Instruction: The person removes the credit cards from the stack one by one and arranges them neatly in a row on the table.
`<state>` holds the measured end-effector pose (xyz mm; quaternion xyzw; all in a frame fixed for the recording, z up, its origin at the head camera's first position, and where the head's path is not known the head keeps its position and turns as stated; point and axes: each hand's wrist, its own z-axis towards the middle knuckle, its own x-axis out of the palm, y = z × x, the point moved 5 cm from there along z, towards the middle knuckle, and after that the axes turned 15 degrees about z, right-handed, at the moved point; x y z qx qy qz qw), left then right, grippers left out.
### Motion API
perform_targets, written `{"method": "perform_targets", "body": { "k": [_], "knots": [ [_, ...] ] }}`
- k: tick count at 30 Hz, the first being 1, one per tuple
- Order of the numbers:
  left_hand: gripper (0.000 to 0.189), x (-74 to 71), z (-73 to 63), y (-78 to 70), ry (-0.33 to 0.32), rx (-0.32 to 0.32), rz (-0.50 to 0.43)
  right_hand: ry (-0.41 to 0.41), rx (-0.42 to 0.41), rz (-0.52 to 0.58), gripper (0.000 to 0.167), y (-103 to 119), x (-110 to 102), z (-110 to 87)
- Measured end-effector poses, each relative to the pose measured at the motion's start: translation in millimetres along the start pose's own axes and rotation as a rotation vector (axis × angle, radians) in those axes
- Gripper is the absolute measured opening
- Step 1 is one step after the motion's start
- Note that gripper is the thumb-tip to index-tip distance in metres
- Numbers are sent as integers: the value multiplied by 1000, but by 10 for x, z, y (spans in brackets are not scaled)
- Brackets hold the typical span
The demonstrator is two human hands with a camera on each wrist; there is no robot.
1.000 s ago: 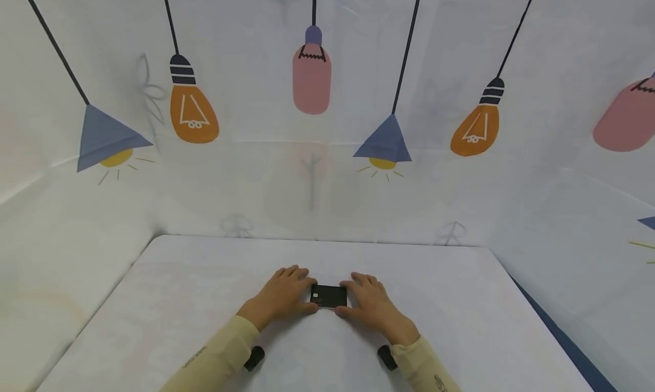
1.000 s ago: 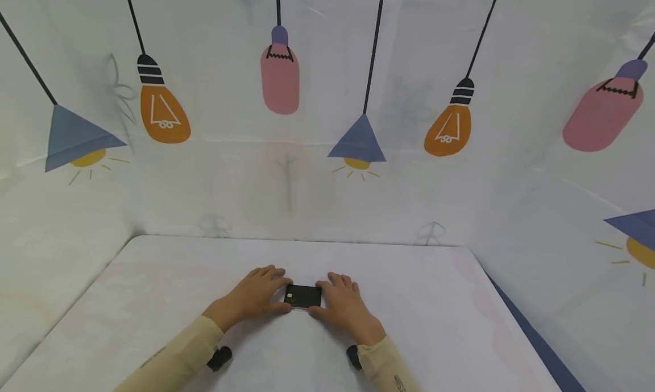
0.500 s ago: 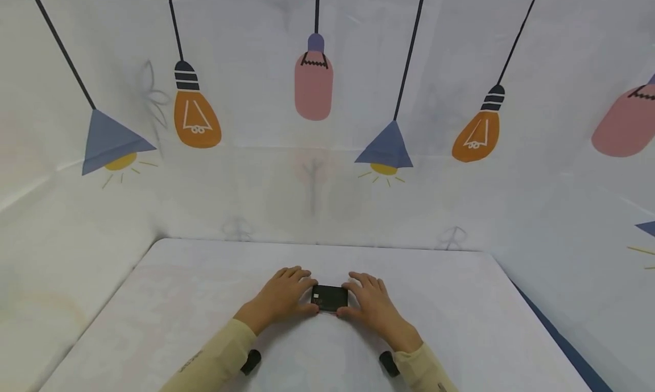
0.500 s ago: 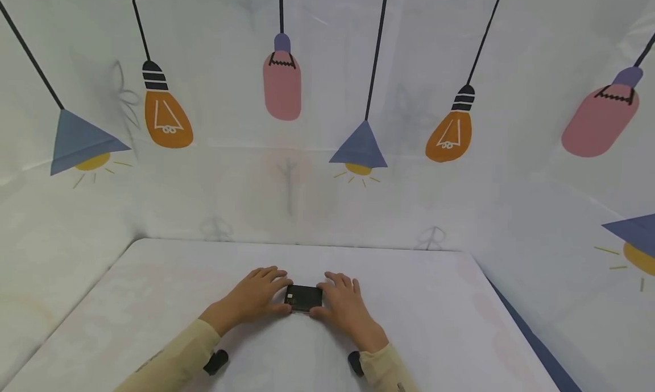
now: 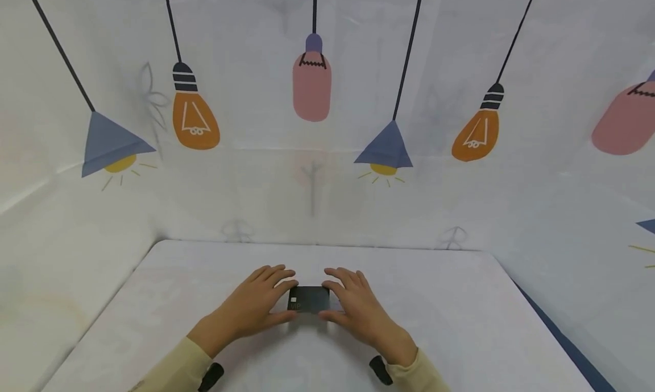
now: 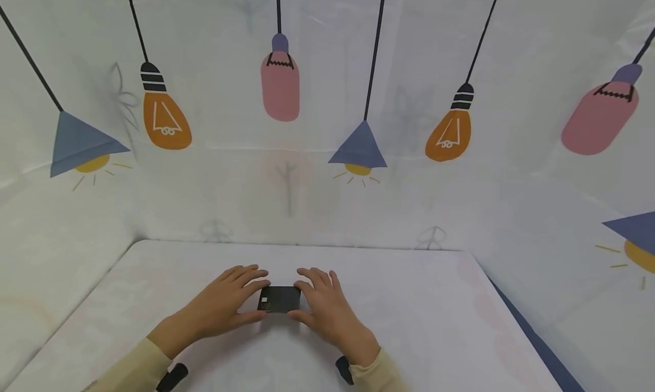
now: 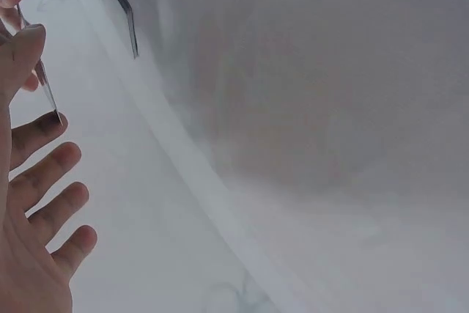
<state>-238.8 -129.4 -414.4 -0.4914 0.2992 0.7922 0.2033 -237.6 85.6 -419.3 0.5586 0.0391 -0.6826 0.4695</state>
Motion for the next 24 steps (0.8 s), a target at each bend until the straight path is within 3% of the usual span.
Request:
{"method": "perform_targets", "body": {
  "k": [15, 24],
  "knots": [
    [60, -166, -796, 155, -179, 0, 50, 73, -51, -51, 61, 459, 483, 90],
    [60, -130, -1038, 272, -155, -45, 61, 36, -106, -121, 59, 619, 728, 178]
  ]
}}
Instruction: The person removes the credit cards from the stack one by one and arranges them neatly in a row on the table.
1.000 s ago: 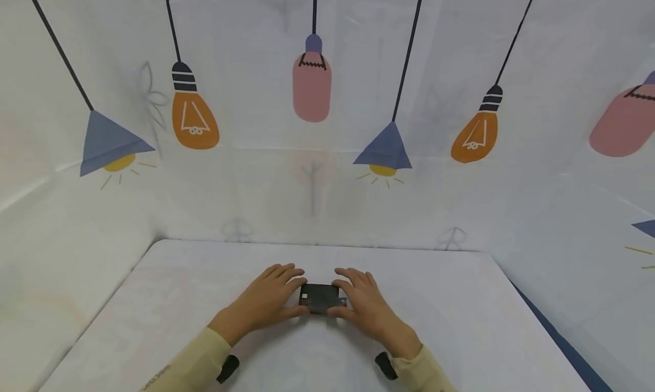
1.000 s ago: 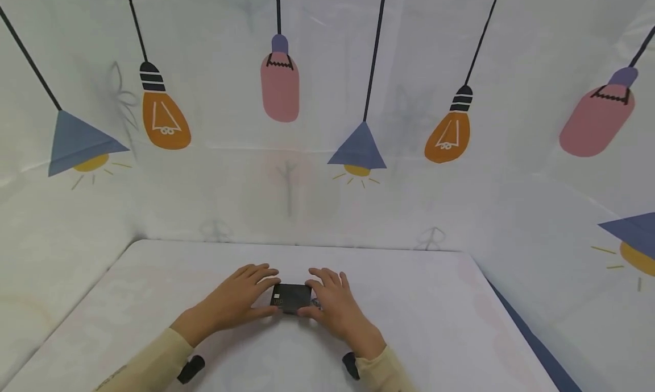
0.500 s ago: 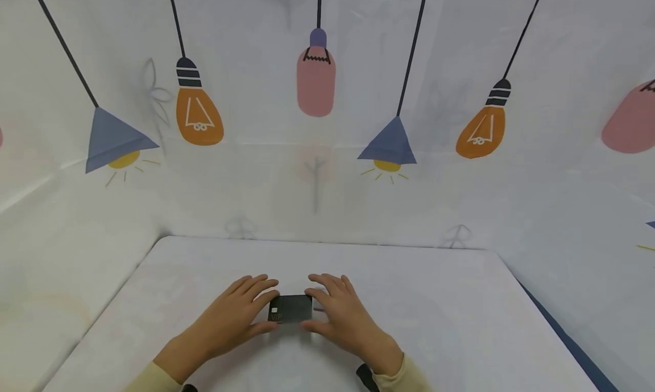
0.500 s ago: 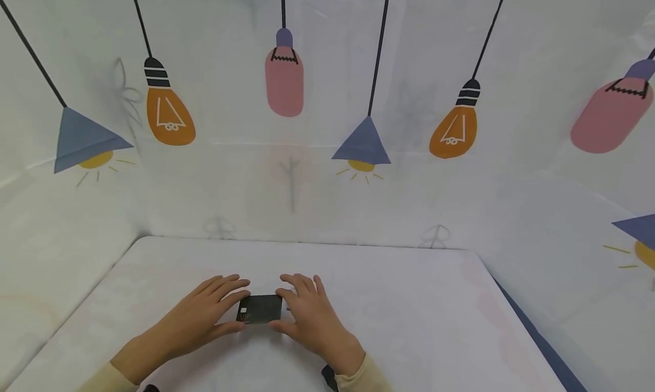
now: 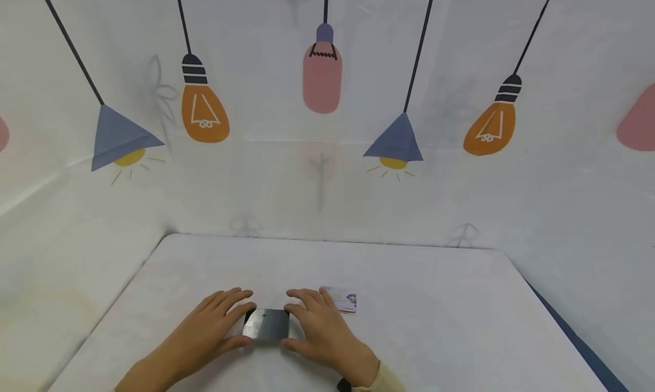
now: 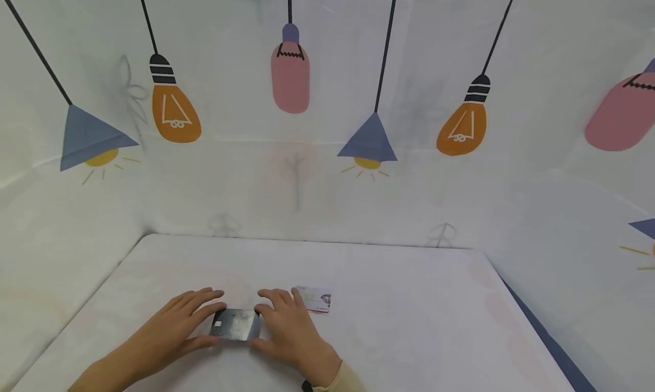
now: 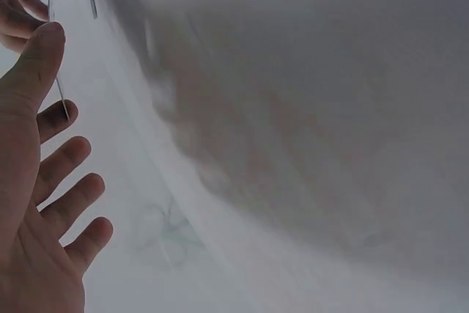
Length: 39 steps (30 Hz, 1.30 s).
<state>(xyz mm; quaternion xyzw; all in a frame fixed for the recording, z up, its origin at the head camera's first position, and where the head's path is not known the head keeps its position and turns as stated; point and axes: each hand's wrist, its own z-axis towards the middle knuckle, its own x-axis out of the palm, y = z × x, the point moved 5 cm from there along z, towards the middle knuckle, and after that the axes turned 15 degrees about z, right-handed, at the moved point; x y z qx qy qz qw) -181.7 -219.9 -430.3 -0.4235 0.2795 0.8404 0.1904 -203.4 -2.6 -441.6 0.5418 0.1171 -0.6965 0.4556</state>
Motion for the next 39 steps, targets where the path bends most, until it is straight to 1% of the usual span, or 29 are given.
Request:
{"method": "perform_targets", "body": {
  "k": [7, 9, 15, 21, 24, 27, 29, 32, 36, 39],
  "knots": [
    [57, -49, -126, 139, 70, -76, -21, 17, 15, 11, 55, 105, 114, 143],
    [56, -40, -171, 179, 90, -91, -19, 22, 21, 9, 53, 132, 157, 187],
    [55, -32, -312, 304, 139, -114, -3, 39, 35, -21, 51, 227, 301, 318],
    [55, -34, -510, 446, 174, -163, -40, 82, 61, -32, 50, 357, 438, 458],
    [56, 11, -618, 517, 190, -193, -61, 119, 83, -52, 49, 418, 496, 537],
    [57, 46, -724, 581, 191, -216, -68, 156, 98, -82, 49, 479, 553, 631],
    [57, 61, -775, 622, 192, -222, -62, 174, 105, -98, 49, 515, 582, 692],
    [57, 56, -812, 678, 192, -227, -57, 190, 103, -121, 47, 562, 616, 777],
    [59, 66, -820, 750, 177, -204, -19, 202, 95, -155, 46, 612, 656, 870],
    [60, 78, -833, 778, 168, -184, 10, 224, 106, -182, 47, 629, 708, 904]
  ]
}}
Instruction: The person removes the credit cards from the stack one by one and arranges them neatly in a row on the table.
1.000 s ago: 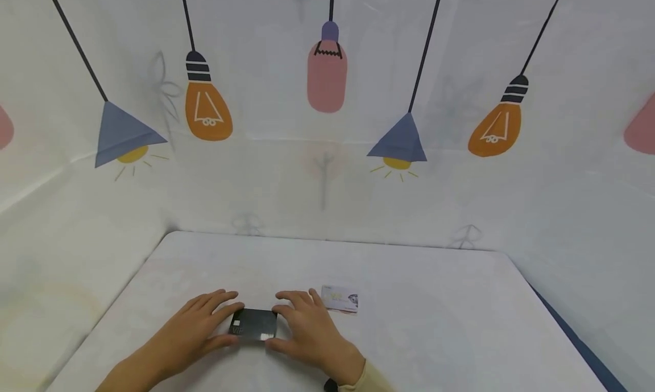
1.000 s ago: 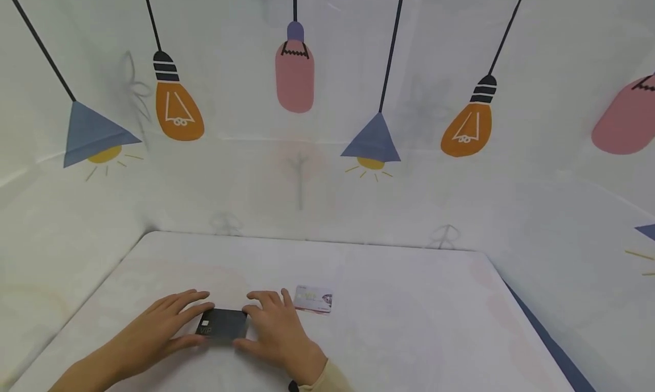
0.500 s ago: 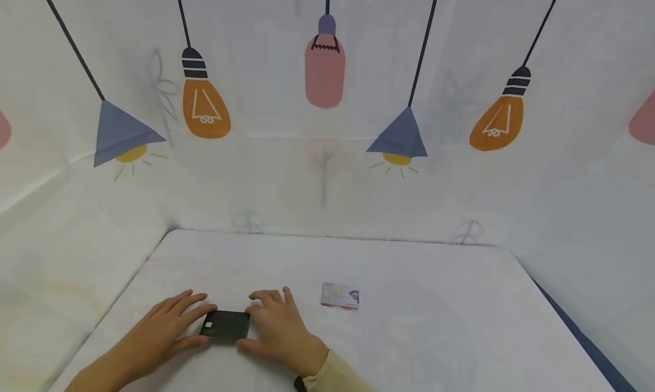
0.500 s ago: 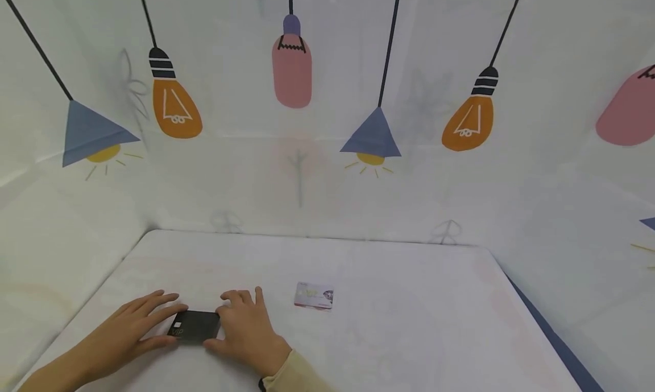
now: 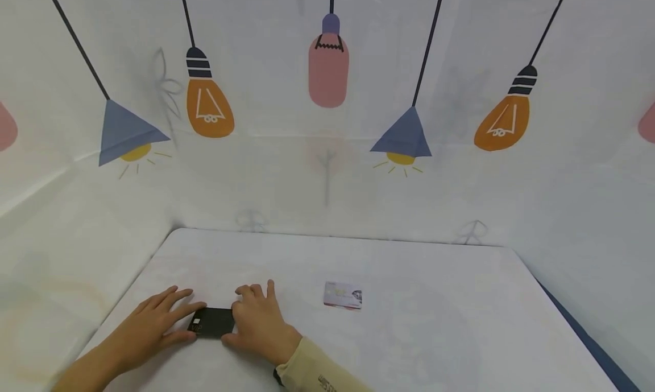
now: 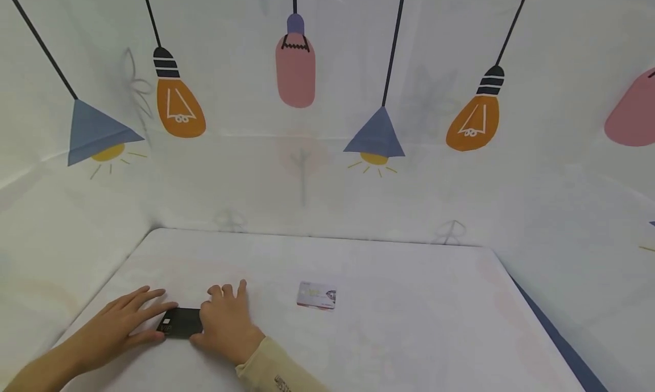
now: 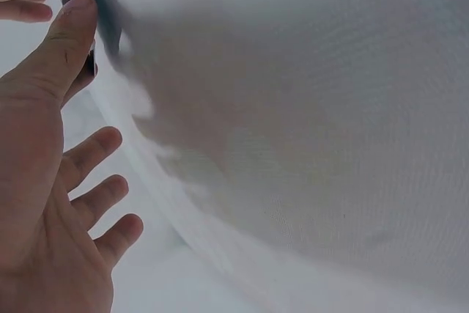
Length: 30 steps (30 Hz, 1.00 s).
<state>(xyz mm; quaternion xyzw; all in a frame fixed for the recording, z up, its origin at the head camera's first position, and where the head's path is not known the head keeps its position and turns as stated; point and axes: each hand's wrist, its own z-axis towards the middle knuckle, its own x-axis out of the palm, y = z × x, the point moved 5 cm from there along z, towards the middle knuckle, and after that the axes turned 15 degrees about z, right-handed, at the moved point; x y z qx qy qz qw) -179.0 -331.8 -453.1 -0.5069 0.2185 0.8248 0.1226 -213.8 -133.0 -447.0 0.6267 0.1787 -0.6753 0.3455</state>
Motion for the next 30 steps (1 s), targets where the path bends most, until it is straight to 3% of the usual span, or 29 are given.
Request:
{"method": "perform_targets", "body": {
  "k": [7, 13, 23, 30],
  "knots": [
    [58, 47, -29, 16, 22, -4, -6, 14, 31, -22, 46, 24, 53, 13],
    [59, 6, -2, 12, -5, 14, 2, 4, 19, -44, 47, 25, 27, -18],
    [60, -6, 31, 33, 8, 23, 0, 23, 38, -30, 51, -8, 15, -35],
    [60, -16, 72, -6, 15, 10, -6, 17, 10, -28, 51, -41, -14, -104]
  ]
}}
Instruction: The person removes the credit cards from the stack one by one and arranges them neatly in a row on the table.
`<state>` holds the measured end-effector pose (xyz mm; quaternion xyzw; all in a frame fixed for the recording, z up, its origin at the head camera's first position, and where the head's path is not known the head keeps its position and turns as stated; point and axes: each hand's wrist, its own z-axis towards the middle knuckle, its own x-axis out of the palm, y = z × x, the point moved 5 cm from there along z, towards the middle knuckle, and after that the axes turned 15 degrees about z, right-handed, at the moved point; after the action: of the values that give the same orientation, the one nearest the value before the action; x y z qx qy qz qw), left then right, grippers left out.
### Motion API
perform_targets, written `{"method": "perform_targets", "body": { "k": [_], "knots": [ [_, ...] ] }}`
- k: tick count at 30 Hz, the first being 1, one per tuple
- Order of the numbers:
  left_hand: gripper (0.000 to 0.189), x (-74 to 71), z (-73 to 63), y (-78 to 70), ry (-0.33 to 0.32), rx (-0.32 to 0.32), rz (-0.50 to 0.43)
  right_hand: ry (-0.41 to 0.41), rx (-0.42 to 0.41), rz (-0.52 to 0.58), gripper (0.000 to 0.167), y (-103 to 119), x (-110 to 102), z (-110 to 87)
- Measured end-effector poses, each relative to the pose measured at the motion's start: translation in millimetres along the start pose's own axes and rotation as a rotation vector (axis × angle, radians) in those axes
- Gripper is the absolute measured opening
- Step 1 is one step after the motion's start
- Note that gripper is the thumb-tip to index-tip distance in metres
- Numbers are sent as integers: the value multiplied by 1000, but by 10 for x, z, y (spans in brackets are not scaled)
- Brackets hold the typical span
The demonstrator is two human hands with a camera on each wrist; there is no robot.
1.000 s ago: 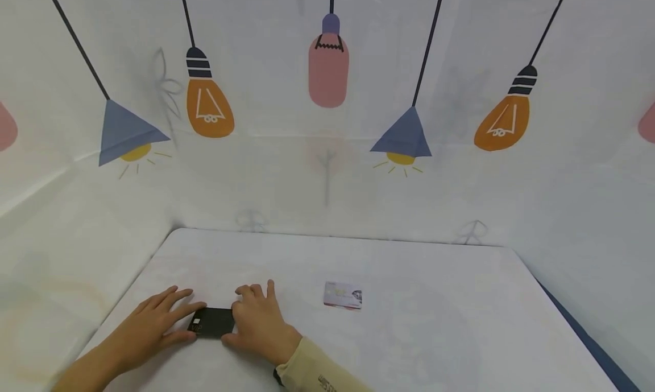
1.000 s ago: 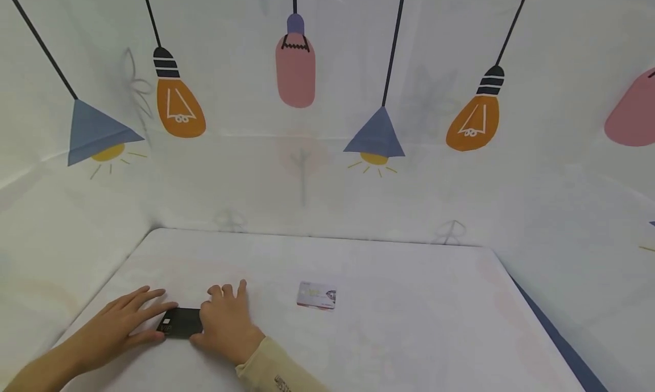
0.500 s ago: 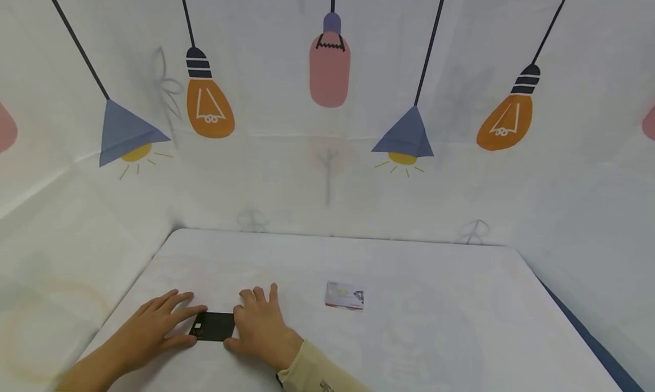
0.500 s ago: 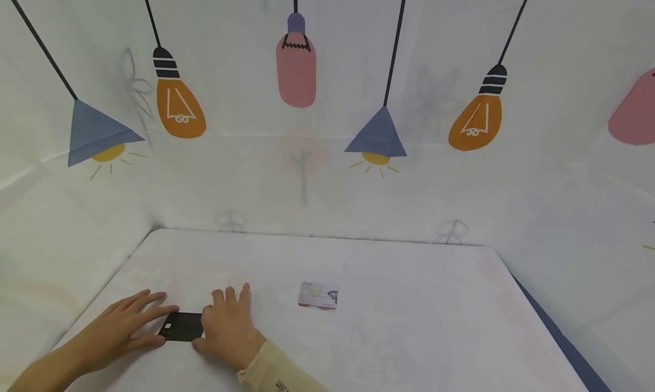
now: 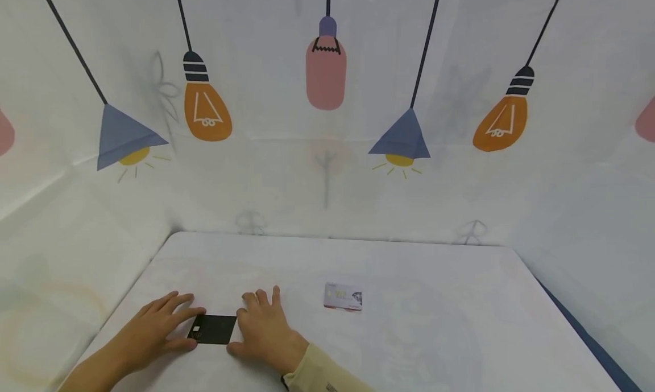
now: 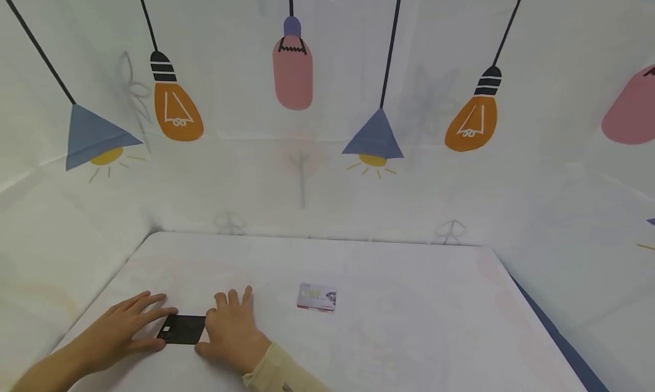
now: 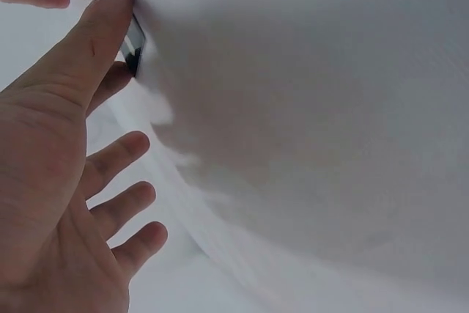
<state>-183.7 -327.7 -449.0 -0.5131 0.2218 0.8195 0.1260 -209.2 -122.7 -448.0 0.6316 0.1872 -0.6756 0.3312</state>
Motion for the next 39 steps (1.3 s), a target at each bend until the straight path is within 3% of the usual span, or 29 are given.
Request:
{"method": "perform_targets", "body": {
  "k": [5, 9, 14, 19, 26, 33, 39],
  "knots": [
    [58, -13, 138, -114, 56, -50, -63, 14, 23, 79, 51, -144, -22, -122],
    [56, -22, 306, -238, 119, -72, -104, -25, 36, 119, 52, -297, -87, -223],
    [53, -1, 558, -434, 144, -30, -96, -102, 28, 130, 50, -491, -173, -356],
    [53, 42, 813, -633, 117, 33, -81, -163, 34, 160, 50, -694, -277, -501],
    [54, 126, 1066, -853, 136, 62, -106, -210, 70, 222, 50, -1046, -439, -732],
    [57, 144, 1258, -1061, 223, 81, -145, -195, 142, 252, 55, -1417, -493, -976],
    [62, 221, 1412, -1242, 311, 78, -182, -121, 221, 271, 70, -1697, -475, -1160]
  ]
}}
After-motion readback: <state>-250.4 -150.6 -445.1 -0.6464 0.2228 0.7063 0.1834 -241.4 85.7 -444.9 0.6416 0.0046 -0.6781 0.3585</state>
